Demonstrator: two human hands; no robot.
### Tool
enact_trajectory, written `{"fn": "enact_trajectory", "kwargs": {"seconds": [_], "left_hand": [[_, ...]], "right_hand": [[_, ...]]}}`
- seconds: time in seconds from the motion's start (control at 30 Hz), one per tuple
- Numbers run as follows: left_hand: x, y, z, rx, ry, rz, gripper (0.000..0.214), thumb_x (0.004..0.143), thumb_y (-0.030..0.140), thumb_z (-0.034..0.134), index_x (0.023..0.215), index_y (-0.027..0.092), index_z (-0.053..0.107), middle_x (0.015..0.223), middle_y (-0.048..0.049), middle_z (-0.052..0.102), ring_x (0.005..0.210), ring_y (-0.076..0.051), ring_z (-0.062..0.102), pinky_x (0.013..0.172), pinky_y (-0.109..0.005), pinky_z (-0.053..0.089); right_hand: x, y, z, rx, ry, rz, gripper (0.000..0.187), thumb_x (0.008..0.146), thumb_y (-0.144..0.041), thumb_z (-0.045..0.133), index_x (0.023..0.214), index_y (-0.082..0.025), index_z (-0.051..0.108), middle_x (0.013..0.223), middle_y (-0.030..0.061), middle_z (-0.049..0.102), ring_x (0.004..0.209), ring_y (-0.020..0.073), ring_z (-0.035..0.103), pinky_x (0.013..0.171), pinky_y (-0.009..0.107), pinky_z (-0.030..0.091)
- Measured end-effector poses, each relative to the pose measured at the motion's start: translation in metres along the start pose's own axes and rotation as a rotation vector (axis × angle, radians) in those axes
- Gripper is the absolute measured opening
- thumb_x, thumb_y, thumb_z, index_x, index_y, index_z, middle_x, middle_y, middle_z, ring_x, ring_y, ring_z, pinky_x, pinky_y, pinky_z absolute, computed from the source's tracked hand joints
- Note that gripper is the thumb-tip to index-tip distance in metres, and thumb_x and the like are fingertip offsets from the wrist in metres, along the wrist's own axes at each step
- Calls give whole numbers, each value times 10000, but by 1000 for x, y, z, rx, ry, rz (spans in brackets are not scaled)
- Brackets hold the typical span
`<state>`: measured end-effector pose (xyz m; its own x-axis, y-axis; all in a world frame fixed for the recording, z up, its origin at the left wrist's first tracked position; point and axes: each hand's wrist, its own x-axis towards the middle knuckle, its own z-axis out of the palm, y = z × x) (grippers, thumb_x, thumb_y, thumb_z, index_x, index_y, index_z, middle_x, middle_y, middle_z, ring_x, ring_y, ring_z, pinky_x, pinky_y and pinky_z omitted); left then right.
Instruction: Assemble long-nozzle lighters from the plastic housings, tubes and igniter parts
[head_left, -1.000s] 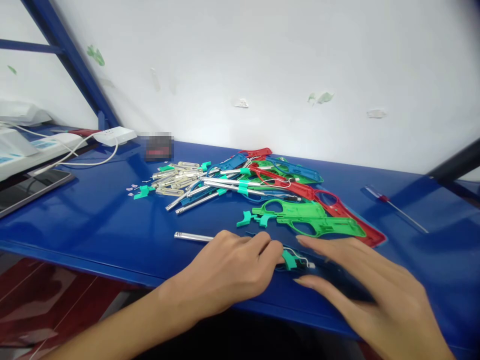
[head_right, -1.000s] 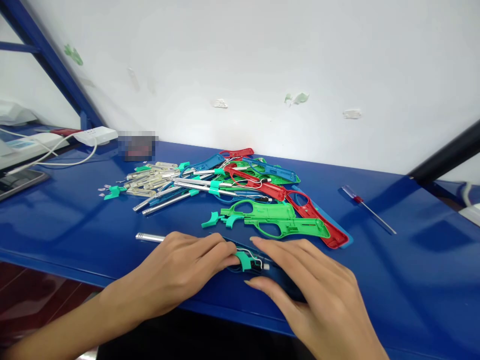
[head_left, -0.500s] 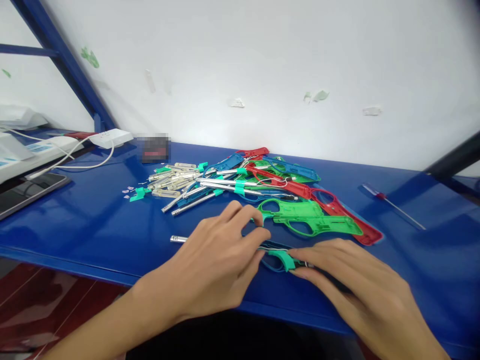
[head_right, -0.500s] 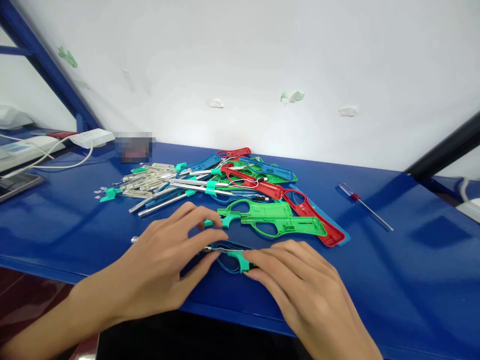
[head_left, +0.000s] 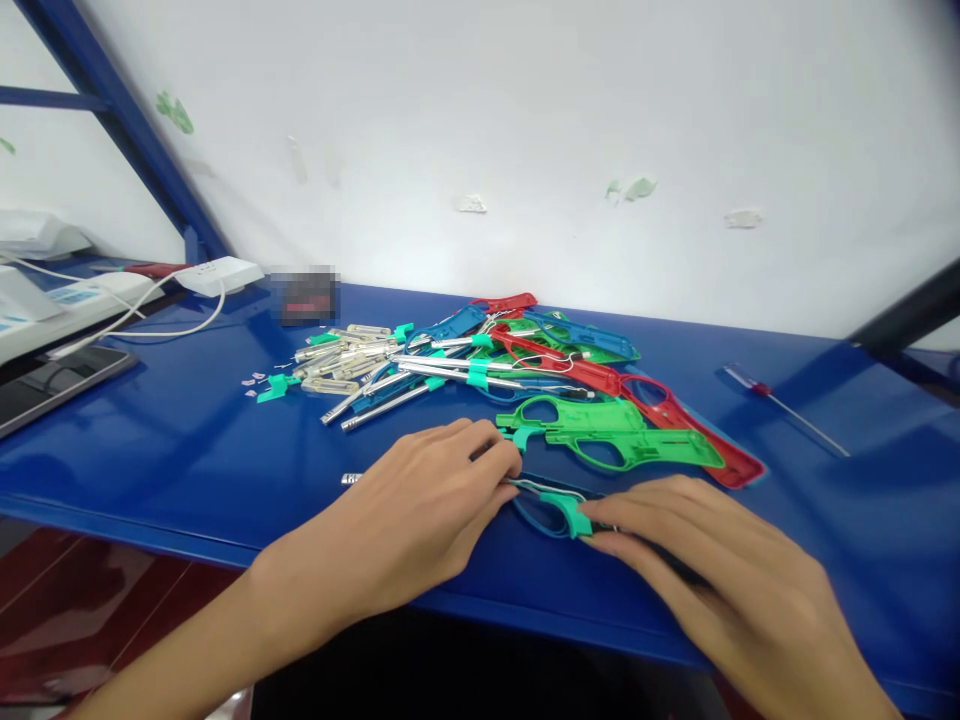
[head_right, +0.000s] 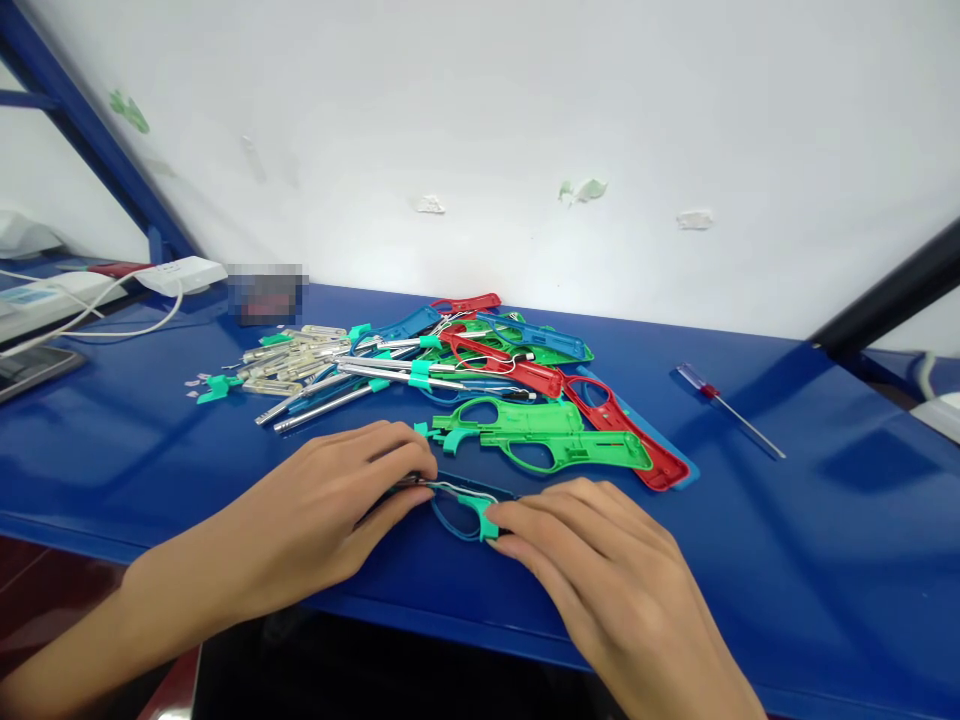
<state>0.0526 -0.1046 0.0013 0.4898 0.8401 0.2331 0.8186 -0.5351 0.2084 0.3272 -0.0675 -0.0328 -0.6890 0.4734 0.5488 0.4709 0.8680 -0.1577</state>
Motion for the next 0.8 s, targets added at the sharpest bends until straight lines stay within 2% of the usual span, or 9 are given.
{"fn": "enact_trajectory", "kwargs": {"seconds": [0.23,0.37,0.57,0.8], "left_hand": [[3,-4,5,62,39,68,218,1127,205,429,1117,166,643,1005,-45,667,909,-243,642,819,-397,513],[3,-5,6,51,12,71,223,1126,211,427,1092,176,645,1014,-45,667,931,-251,639,829,-400,517],[3,-4,4,41,-3,65,229,1120,198,427,1099,175,654,1038,-58,643,938,-252,631,819,-388,525],[1,-7,5,48,-33,76,224,1114,161,422,1107,169,646,1028,-55,629,953,-252,621,852,-406,529]], "right_hand": [[0,0,0,7,20,2,239,1030,-172,625,1235,-286,671,1113,-46,798,990,158,756,984,307,518],[1,1,2,2,16,-5,211,1043,-194,618,1222,-289,679,1109,-49,800,964,154,756,939,304,524],[-2,3,4,-11,38,1,205,1045,-174,620,1203,-284,690,1142,-59,779,983,126,723,982,292,475],[-3,4,3,-8,2,-15,256,1045,-149,613,1257,-281,670,1177,-57,771,1013,131,709,1003,305,467]]}}
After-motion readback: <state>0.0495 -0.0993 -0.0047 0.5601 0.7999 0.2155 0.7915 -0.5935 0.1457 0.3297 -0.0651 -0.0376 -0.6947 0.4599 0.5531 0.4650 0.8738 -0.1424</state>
